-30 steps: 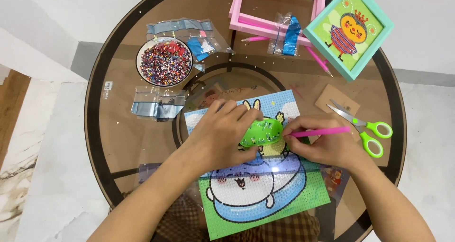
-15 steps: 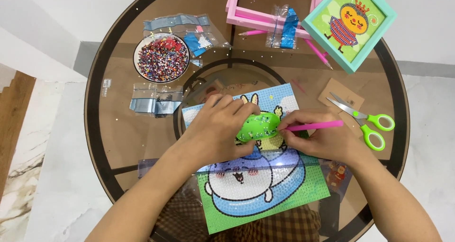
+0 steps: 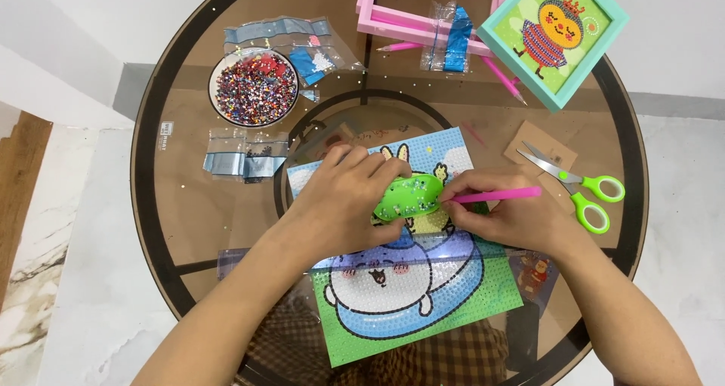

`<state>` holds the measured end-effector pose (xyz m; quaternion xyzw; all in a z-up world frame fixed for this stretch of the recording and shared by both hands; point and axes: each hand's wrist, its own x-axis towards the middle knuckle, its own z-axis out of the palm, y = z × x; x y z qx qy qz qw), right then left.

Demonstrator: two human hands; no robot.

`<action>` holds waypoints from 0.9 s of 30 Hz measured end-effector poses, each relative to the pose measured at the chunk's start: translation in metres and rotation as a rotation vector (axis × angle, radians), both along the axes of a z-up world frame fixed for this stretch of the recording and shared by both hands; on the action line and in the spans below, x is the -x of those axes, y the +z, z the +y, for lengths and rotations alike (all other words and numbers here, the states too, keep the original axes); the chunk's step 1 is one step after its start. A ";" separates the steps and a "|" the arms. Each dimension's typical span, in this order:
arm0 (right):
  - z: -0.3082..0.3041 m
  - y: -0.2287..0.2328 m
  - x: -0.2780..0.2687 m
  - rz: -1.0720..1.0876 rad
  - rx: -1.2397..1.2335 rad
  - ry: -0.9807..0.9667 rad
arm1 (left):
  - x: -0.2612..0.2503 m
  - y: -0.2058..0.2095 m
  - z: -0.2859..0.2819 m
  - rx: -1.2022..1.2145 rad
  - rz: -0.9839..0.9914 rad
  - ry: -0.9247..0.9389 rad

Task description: The person is using a ruler to align rows of small beads and a stylus to press them onto a sticky diamond painting canvas.

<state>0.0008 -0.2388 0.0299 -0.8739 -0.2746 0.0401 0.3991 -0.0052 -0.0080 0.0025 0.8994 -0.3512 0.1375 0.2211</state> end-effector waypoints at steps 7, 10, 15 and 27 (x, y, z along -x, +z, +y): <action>-0.001 0.010 -0.003 0.041 -0.013 -0.009 | 0.000 0.005 0.000 0.009 0.034 -0.009; -0.003 0.010 -0.004 0.057 -0.002 -0.018 | 0.000 0.003 0.001 0.018 0.024 -0.013; -0.013 0.012 -0.007 0.098 -0.029 -0.024 | 0.000 -0.001 0.000 0.035 -0.030 -0.002; -0.030 0.017 -0.010 0.017 0.187 -0.114 | -0.006 0.007 0.009 0.033 -0.056 -0.027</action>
